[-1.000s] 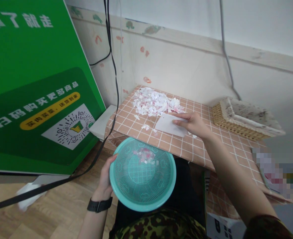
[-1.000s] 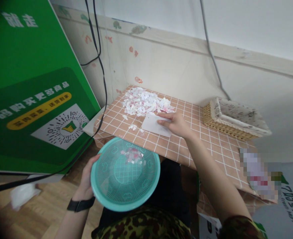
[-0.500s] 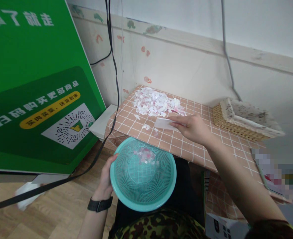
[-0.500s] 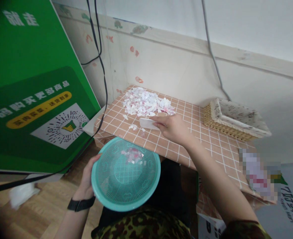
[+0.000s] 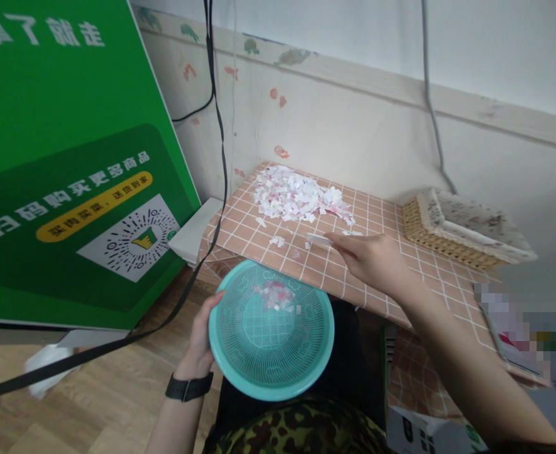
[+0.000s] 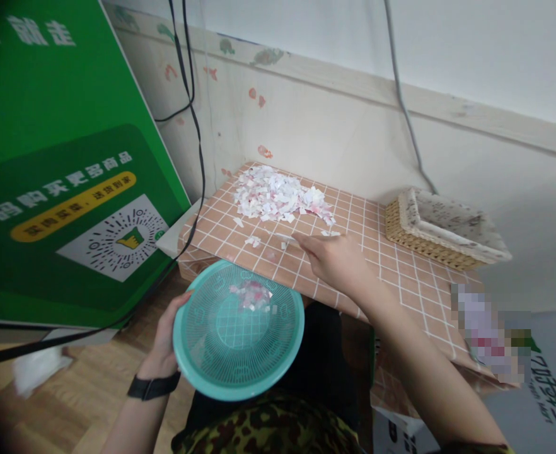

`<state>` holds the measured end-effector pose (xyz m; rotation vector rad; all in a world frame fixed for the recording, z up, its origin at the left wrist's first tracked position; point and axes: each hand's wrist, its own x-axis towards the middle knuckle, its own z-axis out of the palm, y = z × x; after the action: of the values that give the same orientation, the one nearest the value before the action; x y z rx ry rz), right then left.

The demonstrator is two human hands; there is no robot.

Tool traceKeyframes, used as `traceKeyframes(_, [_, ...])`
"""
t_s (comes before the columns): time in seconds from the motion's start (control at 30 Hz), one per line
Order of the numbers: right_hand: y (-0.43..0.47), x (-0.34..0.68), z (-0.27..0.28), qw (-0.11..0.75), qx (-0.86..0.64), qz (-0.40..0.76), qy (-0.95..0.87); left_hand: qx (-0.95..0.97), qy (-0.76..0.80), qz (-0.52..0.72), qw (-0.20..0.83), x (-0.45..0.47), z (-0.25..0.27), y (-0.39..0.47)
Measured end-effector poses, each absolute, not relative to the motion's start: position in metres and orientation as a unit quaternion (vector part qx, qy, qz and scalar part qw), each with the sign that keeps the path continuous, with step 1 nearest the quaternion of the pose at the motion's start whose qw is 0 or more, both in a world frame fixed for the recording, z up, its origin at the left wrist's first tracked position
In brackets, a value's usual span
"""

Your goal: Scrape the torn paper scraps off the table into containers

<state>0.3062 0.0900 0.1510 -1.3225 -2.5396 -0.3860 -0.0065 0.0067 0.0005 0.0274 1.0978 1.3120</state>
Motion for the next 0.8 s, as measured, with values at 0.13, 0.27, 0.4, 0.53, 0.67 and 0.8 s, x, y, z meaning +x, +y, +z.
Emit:
traceKeyframes(0.13, [0.062,0.290,0.131,0.140,-0.435,-0.161,-0.875,0.016,0.489,0.576,0.656,-0.006,0.003,0.006])
traceKeyframes(0.27, [0.048,0.277,0.106,0.140,-0.406,-0.162,-0.888,0.012,0.493,0.575,0.653,-0.005,0.005,0.006])
traceKeyframes(0.4, [0.054,0.284,0.095,0.132,-0.440,-0.184,-0.869,0.013,0.484,0.577,0.657,-0.004,0.009,0.006])
traceKeyframes(0.53, [0.059,0.284,0.095,0.146,-0.454,-0.206,-0.855,0.004,0.466,0.568,0.678,-0.004,0.011,0.005])
traceKeyframes(0.67, [0.063,0.254,0.094,0.167,-0.406,-0.207,-0.874,0.004,0.472,0.570,0.673,-0.005,0.007,0.006])
traceKeyframes(0.8, [0.081,0.223,0.097,0.131,-0.411,-0.182,-0.884,0.012,0.472,0.562,0.680,-0.007,0.003,0.006])
